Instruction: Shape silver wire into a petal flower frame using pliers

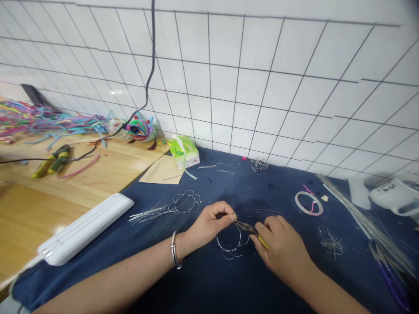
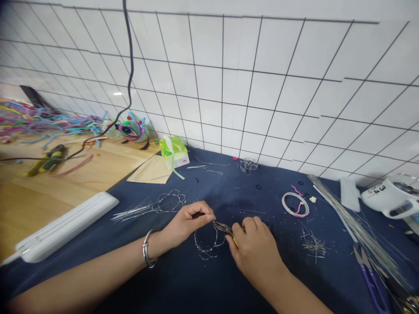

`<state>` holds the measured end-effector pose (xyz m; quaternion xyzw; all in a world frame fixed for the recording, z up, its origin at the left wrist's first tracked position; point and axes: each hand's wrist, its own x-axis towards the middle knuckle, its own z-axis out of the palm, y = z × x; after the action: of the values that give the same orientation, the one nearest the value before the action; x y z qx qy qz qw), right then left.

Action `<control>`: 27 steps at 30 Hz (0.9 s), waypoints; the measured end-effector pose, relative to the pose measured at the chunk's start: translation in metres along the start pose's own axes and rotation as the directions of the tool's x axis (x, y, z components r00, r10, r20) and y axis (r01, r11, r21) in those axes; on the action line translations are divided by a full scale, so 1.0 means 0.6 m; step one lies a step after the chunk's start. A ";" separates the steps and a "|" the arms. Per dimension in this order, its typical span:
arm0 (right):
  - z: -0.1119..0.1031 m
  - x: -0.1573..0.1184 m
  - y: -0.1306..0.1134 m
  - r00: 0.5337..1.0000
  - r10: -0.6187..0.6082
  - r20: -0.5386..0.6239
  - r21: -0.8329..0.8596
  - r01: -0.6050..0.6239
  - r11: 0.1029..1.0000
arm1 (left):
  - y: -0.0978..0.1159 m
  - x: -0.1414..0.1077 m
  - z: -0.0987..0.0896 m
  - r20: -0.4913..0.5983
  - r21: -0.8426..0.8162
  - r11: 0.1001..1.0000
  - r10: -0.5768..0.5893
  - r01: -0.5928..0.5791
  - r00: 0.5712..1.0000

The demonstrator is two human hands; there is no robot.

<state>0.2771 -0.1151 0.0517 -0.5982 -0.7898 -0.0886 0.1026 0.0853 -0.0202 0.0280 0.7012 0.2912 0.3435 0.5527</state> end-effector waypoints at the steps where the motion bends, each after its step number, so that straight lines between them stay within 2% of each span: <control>1: 0.000 0.000 0.000 1.000 0.000 0.002 0.002 0.000 1.000 | 0.000 0.000 0.000 0.000 -0.001 1.000 0.000 0.000 1.000; 10: 0.000 0.001 0.005 1.000 -0.003 0.029 0.058 0.001 0.998 | 0.001 0.001 -0.001 0.045 -0.055 0.998 -0.027 0.029 0.999; 19: -0.002 0.003 0.003 0.998 -0.032 -0.051 0.004 0.032 0.999 | 0.002 0.003 -0.001 0.055 -0.115 0.991 -0.065 0.071 0.996; 27: -0.002 0.004 0.005 0.999 -0.033 -0.008 0.055 0.034 0.998 | 0.000 0.004 0.000 0.058 -0.112 0.991 -0.062 0.068 0.996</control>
<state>0.2794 -0.1121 0.0533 -0.5815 -0.8015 -0.0707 0.1205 0.0866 -0.0183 0.0283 0.6678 0.2785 0.3221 0.6105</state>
